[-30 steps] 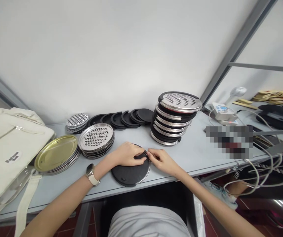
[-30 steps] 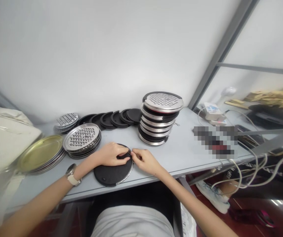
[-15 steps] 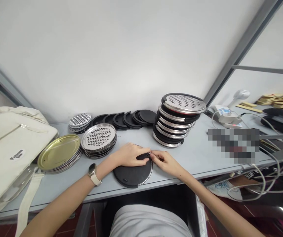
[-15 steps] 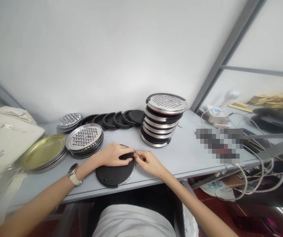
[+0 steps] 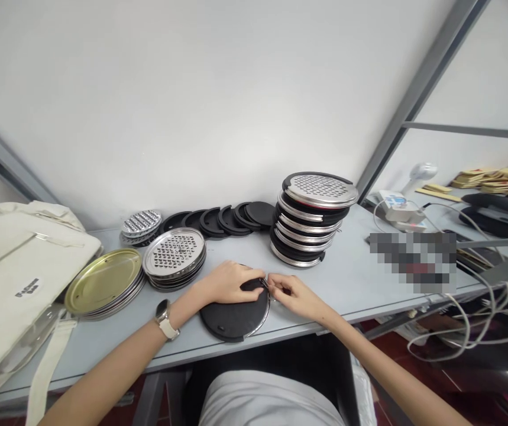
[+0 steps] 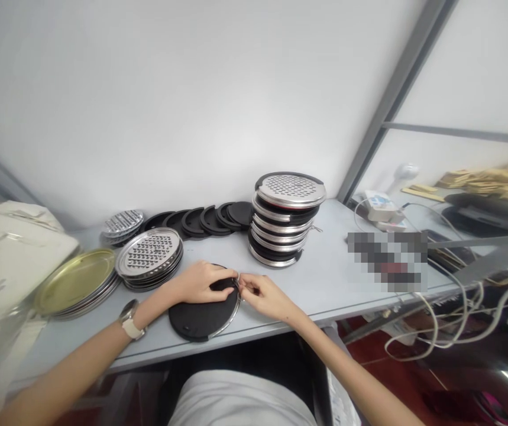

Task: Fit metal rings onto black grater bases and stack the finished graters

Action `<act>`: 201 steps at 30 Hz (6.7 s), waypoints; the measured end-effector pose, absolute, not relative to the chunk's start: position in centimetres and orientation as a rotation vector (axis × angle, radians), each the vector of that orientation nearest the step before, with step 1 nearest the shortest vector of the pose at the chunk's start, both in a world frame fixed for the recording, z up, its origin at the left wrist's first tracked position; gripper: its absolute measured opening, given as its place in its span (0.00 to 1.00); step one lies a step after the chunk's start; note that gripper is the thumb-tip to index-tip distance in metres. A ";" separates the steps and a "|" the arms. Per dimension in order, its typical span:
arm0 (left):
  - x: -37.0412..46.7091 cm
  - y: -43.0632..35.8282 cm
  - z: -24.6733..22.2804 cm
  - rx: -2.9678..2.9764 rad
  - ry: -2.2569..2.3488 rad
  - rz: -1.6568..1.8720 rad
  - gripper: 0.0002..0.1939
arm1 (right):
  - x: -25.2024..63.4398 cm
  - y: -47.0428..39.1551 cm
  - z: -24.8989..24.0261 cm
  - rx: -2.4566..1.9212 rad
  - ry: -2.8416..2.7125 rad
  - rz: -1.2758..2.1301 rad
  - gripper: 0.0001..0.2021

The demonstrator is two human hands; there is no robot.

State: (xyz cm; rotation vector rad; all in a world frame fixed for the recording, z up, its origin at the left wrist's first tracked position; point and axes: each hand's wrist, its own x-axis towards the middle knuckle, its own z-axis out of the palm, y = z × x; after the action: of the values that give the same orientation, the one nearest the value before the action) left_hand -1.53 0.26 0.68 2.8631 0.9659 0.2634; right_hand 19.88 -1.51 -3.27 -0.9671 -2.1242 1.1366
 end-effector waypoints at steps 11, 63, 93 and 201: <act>-1.5 0.2 0.8 2.826 0.936 0.276 0.16 | 19.8 -1.8 -3.0 -0.962 -2.121 1.099 0.17; -1.4 0.2 1.0 2.865 0.913 0.251 0.12 | 19.7 -1.8 -3.0 -0.980 -2.150 1.069 0.15; -1.5 0.5 0.6 2.982 0.838 0.272 0.09 | 19.7 -1.6 -3.2 -0.983 -2.099 1.033 0.11; -1.4 0.4 0.6 2.884 0.816 0.296 0.13 | 19.8 -1.9 -3.2 -1.007 -2.246 0.944 0.18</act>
State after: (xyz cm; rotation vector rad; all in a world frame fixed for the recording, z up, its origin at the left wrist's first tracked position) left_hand -1.44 0.40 0.61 2.8843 0.8158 0.2963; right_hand 19.75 -1.87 -3.25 -1.0074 -2.2462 0.9436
